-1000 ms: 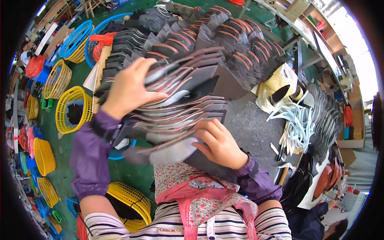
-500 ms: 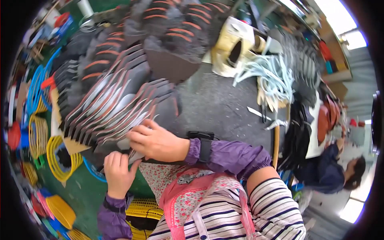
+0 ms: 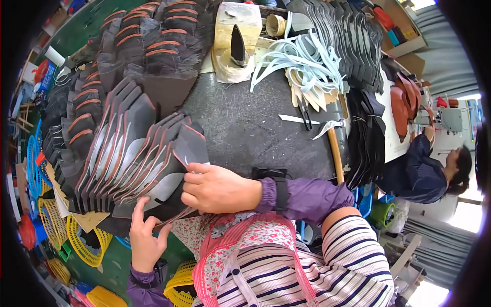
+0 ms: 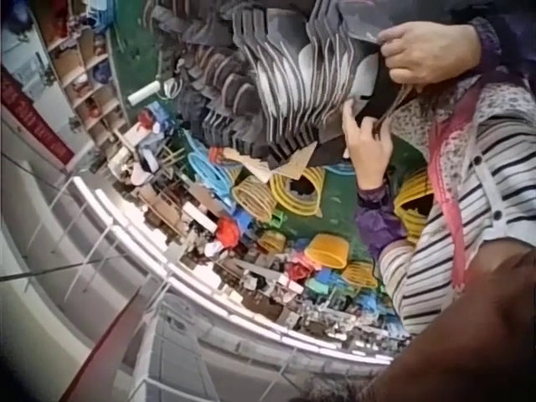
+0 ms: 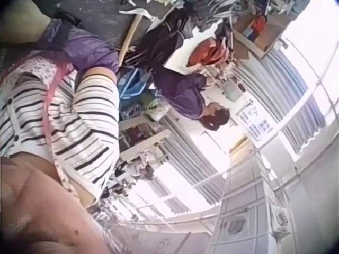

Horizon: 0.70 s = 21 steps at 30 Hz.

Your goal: The person picks up a shoe upper, hammers the edges flat, and then applies a white strip along the inner edge, folding the material over it by hand.

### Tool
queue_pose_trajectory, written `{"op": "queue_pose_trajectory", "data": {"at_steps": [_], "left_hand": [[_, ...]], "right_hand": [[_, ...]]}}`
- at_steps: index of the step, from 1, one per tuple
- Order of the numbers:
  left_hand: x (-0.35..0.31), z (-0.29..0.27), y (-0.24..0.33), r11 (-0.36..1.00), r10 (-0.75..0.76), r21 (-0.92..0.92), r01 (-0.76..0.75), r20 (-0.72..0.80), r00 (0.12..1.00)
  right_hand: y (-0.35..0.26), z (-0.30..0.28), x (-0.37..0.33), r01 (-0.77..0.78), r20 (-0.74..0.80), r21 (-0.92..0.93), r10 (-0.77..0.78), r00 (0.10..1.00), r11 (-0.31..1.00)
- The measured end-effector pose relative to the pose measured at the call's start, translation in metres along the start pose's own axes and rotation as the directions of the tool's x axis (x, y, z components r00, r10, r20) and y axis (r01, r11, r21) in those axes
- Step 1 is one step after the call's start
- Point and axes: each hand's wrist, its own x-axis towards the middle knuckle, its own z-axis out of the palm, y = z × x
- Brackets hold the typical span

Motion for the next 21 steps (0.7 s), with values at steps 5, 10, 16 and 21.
{"op": "queue_pose_trajectory", "data": {"at_steps": [5, 10, 16, 21], "left_hand": [[0.015, 0.005, 0.009, 0.998, -0.039, 0.057, 0.037, 0.024, 0.999], [0.022, 0.011, 0.027, 0.993, -0.028, 0.11, 0.034, -0.057, 0.998], [0.034, 0.04, 0.061, 0.973, -0.219, 0.031, 0.23, 0.452, 0.865], [0.08, 0.069, 0.092, 0.848, -0.408, 0.508, 0.153, 0.44, 0.8]], "right_hand": [[0.0, -0.03, -0.025, 0.006, -0.028, 0.094, -0.003, 1.0, 0.996], [-0.015, -0.055, -0.057, -0.265, 0.155, 0.129, 0.245, 0.957, 0.955], [0.025, -0.082, -0.108, -0.546, 0.459, 0.19, 0.418, 0.784, 0.816], [0.044, -0.058, -0.138, -0.52, 0.201, 0.049, 0.501, 0.842, 0.853]]}}
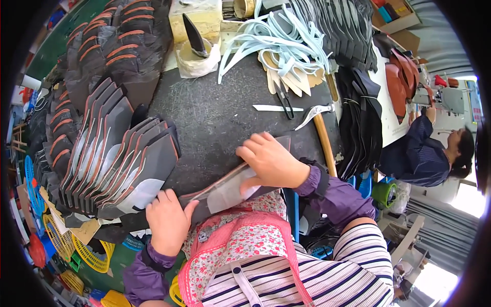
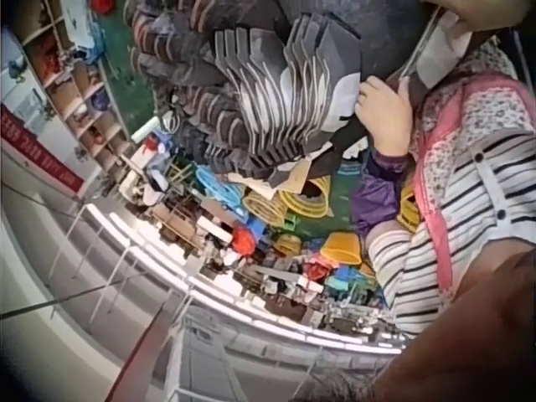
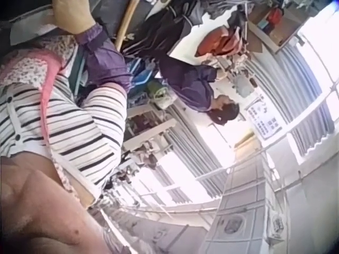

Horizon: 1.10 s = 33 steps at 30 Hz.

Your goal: The person picks up a shoe upper, hammers the edges flat, and then applies a white strip along the inner edge, folding the material over it by hand.

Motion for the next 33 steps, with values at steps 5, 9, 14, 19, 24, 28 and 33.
{"op": "queue_pose_trajectory", "data": {"at_steps": [5, 9, 14, 19, 24, 28, 33], "left_hand": [[0.022, -0.031, 0.04, 0.813, 0.539, -0.088, -0.576, -0.262, 0.801], [0.061, -0.011, 0.1, 0.647, 0.561, -0.253, -0.719, -0.482, 0.673], [0.087, 0.007, 0.129, 0.646, 0.453, -0.337, -0.685, -0.554, 0.699], [0.098, 0.016, 0.126, 0.579, 0.399, -0.461, -0.673, -0.56, 0.727], [0.095, 0.012, 0.128, 0.554, 0.377, -0.56, -0.617, -0.492, 0.785], [0.093, 0.012, 0.127, 0.563, 0.401, -0.461, -0.686, -0.573, 0.714], [0.094, 0.016, 0.127, 0.537, 0.397, -0.426, -0.728, -0.634, 0.664]], "right_hand": [[0.015, -0.008, -0.036, -0.236, -0.421, -0.029, 0.202, 0.884, 0.971], [0.046, -0.018, -0.082, -0.681, -0.432, -0.131, 0.577, 0.693, 0.72], [0.074, 0.009, -0.114, -0.804, -0.449, 0.003, 0.719, 0.531, 0.595], [0.051, -0.005, -0.102, -0.674, -0.515, 0.319, 0.719, 0.467, 0.667], [0.018, -0.028, -0.089, -0.582, -0.208, 0.541, 0.767, 0.607, 0.608], [0.021, -0.021, -0.088, -0.434, -0.103, 0.462, 0.532, 0.84, 0.774], [0.024, -0.021, -0.08, -0.469, -0.044, 0.453, 0.544, 0.838, 0.758]]}}
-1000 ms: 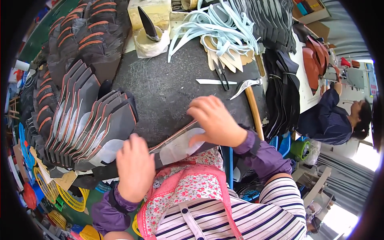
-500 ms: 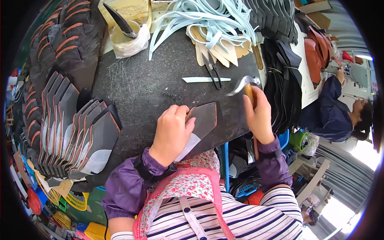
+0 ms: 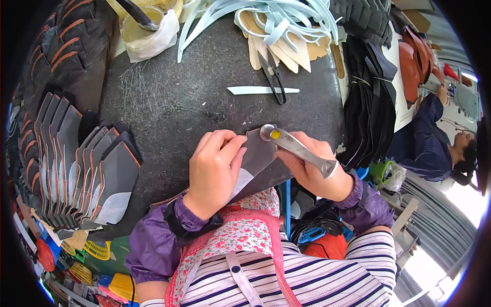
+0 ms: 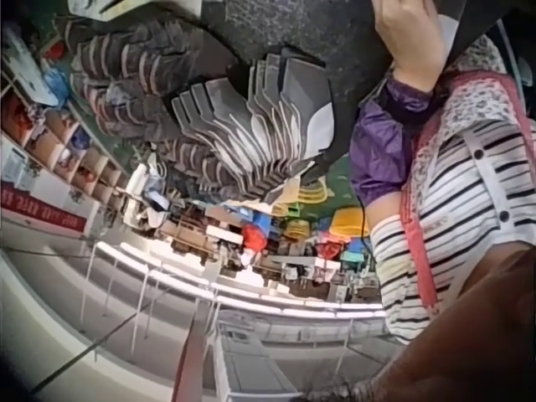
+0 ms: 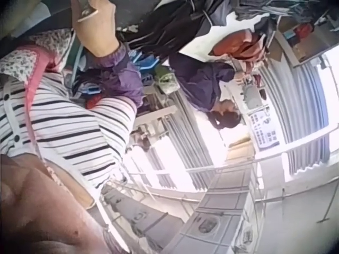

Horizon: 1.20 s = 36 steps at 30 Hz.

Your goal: The person picks up a shoe upper, hammers the edges flat, and then applies a white strip along the inner edge, folding the material over it by hand.

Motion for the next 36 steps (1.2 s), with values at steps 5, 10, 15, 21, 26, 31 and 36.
{"op": "queue_pose_trajectory", "data": {"at_steps": [5, 10, 15, 21, 26, 31, 36], "left_hand": [[0.003, -0.002, 0.002, 0.999, -0.045, 0.003, 0.045, 0.028, 0.999], [0.004, -0.003, -0.001, 0.999, -0.027, -0.033, 0.029, 0.051, 0.998], [0.005, -0.006, -0.002, 0.993, 0.079, 0.077, -0.088, 0.109, 0.991], [-0.002, -0.013, -0.001, 0.984, 0.022, 0.176, -0.029, 0.043, 0.999], [-0.011, -0.01, -0.006, 0.993, 0.101, 0.068, -0.101, 0.015, 0.995], [-0.016, -0.008, -0.002, 0.98, 0.141, 0.135, -0.148, 0.061, 0.988], [-0.022, -0.02, -0.005, 0.999, -0.011, -0.033, 0.015, 0.106, 0.994]], "right_hand": [[-0.004, 0.0, 0.008, 0.003, -0.018, 0.064, -0.002, 1.0, 0.998], [-0.006, -0.001, 0.014, -0.024, 0.021, 0.051, 0.023, 1.0, 0.998], [-0.009, 0.001, 0.019, 0.025, 0.025, 0.026, -0.026, 0.999, 0.999], [-0.009, 0.004, 0.02, 0.055, 0.144, -0.012, -0.052, 0.988, 0.998], [-0.009, 0.004, 0.02, 0.044, 0.147, -0.027, -0.039, 0.988, 0.999], [-0.002, 0.008, 0.021, 0.086, 0.177, -0.06, -0.075, 0.981, 0.994], [-0.004, 0.007, 0.019, 0.134, 0.264, -0.114, -0.1, 0.959, 0.984]]}}
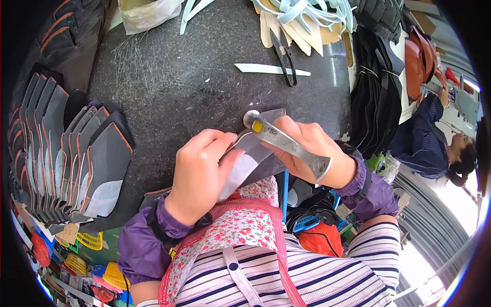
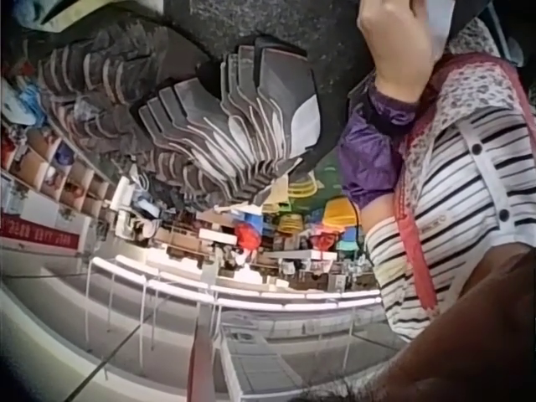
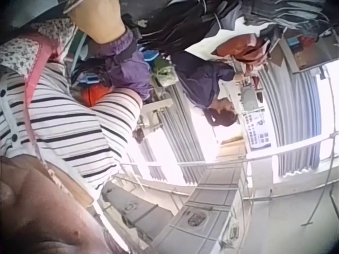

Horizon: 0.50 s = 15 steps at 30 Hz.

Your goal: The person picks up a shoe upper, hammers the edges flat, and then applies a white strip along the inner edge, folding the material over it by hand.

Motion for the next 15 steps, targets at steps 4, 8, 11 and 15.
{"op": "queue_pose_trajectory", "data": {"at_steps": [4, 8, 11, 15], "left_hand": [[-0.003, 0.0, 0.005, 0.982, 0.106, 0.156, -0.108, 0.021, 0.994], [-0.005, -0.01, 0.0, 0.998, 0.02, 0.056, -0.02, -0.011, 1.0], [-0.013, -0.018, -0.006, 0.995, -0.079, -0.06, 0.08, 0.014, 0.997], [-0.02, -0.018, -0.006, 1.0, 0.002, 0.031, -0.004, 0.062, 0.998]], "right_hand": [[0.0, 0.004, -0.002, 0.085, -0.057, -0.003, -0.085, 0.995, 0.996], [-0.013, 0.005, 0.0, 0.008, 0.06, 0.015, -0.009, 0.998, 1.0], [-0.015, 0.008, 0.0, -0.032, 0.099, 0.015, 0.03, 0.995, 0.999], [-0.016, 0.018, 0.001, 0.055, -0.037, 0.033, -0.054, 0.998, 0.998]]}}
